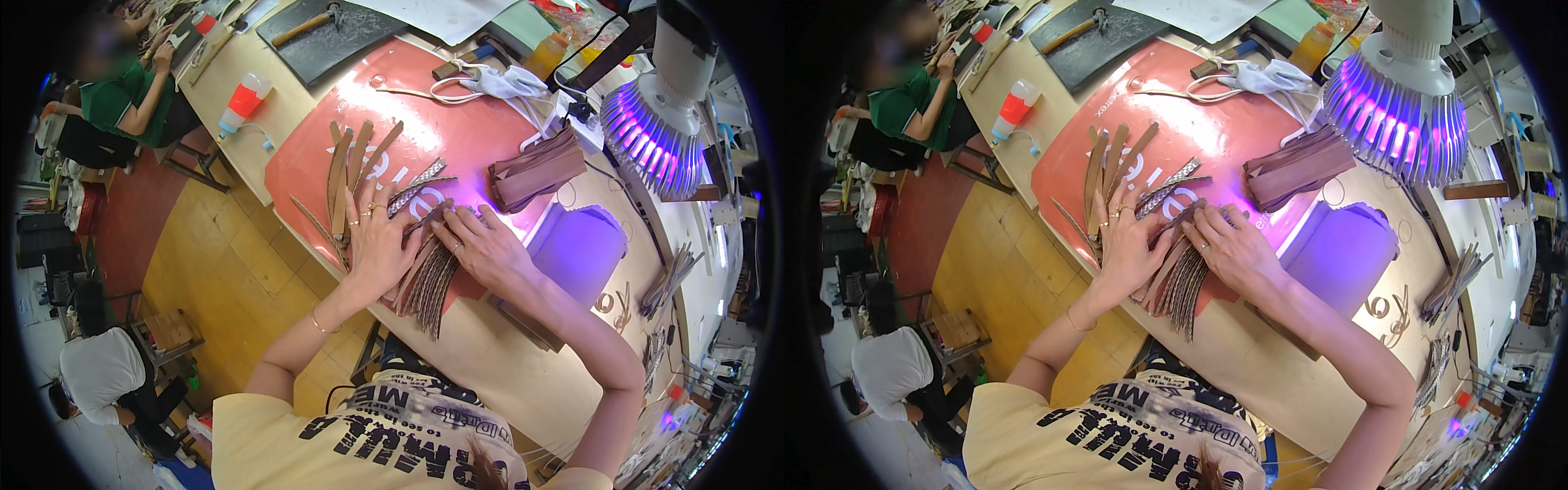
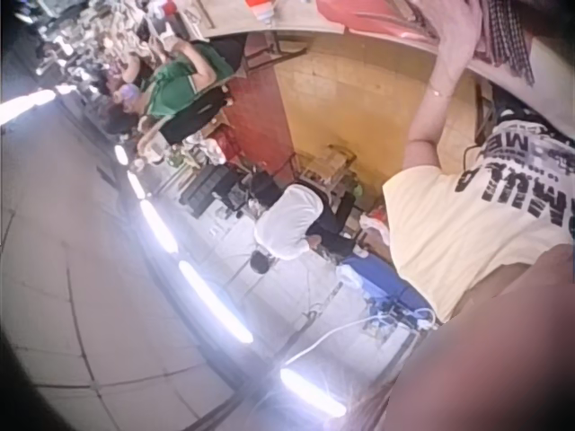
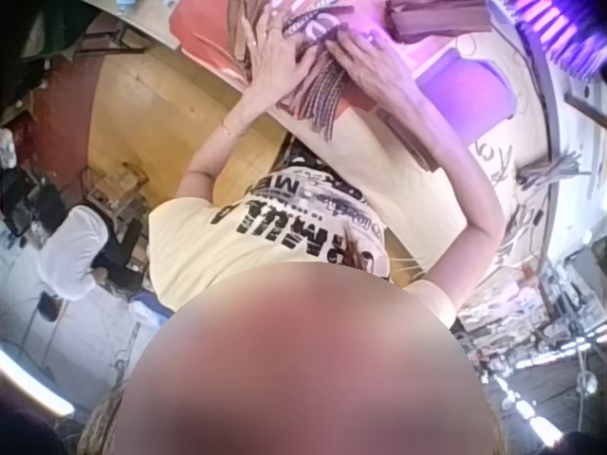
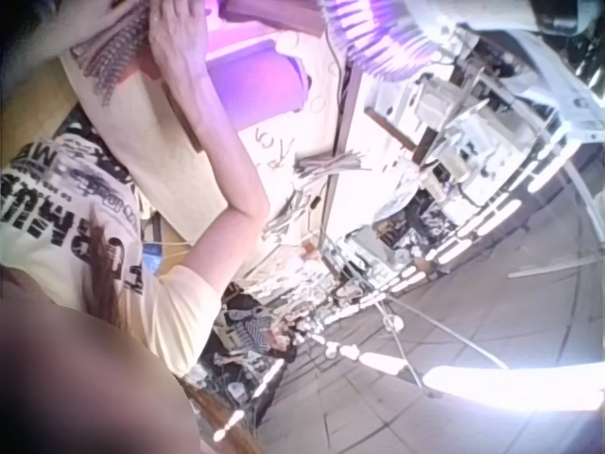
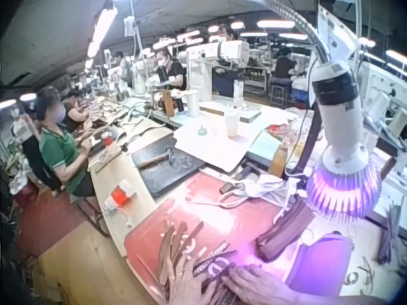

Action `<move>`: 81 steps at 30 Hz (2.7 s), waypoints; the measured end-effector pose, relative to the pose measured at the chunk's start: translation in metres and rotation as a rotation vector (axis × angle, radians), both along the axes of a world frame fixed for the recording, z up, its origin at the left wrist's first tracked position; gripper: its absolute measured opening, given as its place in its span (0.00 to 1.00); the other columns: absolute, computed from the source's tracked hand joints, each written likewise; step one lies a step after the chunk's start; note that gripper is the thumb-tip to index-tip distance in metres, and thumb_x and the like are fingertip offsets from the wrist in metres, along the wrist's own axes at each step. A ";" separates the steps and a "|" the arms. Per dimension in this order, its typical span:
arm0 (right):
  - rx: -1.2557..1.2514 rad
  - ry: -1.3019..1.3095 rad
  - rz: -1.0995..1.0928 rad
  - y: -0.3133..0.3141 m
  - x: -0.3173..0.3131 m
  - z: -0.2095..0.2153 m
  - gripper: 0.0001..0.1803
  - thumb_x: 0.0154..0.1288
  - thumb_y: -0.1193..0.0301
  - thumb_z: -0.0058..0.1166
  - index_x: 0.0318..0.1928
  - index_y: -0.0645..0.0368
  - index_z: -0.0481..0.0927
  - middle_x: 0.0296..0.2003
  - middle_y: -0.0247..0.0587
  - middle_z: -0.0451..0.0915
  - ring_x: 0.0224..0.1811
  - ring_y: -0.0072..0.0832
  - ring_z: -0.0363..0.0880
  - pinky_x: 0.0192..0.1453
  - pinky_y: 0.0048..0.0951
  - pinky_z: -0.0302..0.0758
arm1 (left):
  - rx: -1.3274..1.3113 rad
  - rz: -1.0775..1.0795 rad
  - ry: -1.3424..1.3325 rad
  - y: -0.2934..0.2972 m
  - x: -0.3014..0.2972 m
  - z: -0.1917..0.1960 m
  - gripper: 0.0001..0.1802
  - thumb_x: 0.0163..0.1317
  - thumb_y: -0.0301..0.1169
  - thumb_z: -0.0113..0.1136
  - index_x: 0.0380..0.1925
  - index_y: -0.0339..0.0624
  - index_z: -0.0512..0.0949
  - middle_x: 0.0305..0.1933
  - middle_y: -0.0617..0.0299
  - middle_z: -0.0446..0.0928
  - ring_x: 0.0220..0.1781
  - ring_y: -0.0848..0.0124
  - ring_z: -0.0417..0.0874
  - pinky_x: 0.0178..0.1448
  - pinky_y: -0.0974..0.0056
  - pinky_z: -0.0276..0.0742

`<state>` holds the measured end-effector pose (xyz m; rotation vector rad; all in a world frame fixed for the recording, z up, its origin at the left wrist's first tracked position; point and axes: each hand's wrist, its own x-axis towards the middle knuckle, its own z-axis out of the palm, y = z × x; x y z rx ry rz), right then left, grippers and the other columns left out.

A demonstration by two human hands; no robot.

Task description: The person wraps a braided strap around a cardboard form, then handles multiple braided straps and thin leather strips on a workbench. They align and stack the strips, secure them with a rubber band, and continue organizing materials on the table.

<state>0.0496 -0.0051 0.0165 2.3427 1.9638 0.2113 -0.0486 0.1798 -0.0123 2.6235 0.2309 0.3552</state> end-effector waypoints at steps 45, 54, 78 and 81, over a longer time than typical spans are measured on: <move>-0.059 0.057 -0.001 0.001 0.005 0.000 0.13 0.62 0.71 0.50 0.46 0.58 0.80 0.37 0.34 0.75 0.44 0.27 0.76 0.48 0.30 0.69 | -0.006 0.271 -0.017 0.022 0.039 -0.012 0.11 0.67 0.24 0.54 0.43 0.29 0.82 0.38 0.40 0.80 0.38 0.47 0.83 0.44 0.50 0.79; -0.045 0.052 -0.001 -0.004 0.005 -0.002 0.13 0.62 0.71 0.50 0.46 0.57 0.80 0.37 0.34 0.76 0.44 0.28 0.77 0.50 0.31 0.70 | -0.204 0.172 -0.262 0.028 0.034 -0.010 0.09 0.64 0.21 0.59 0.43 0.32 0.81 0.35 0.46 0.81 0.31 0.53 0.84 0.36 0.54 0.77; 0.014 0.135 -0.085 -0.006 0.003 0.007 0.17 0.66 0.70 0.46 0.54 0.53 0.76 0.48 0.48 0.74 0.50 0.34 0.76 0.57 0.36 0.70 | -0.443 0.030 0.069 -0.008 -0.016 0.003 0.07 0.62 0.27 0.62 0.34 0.32 0.83 0.33 0.46 0.82 0.35 0.49 0.84 0.42 0.53 0.80; -0.002 0.160 -0.056 -0.006 0.003 0.009 0.16 0.65 0.70 0.48 0.53 0.52 0.78 0.47 0.44 0.74 0.50 0.33 0.75 0.55 0.35 0.69 | -0.405 0.044 0.086 -0.011 -0.016 0.003 0.07 0.62 0.27 0.62 0.34 0.33 0.83 0.33 0.46 0.82 0.35 0.49 0.85 0.41 0.52 0.80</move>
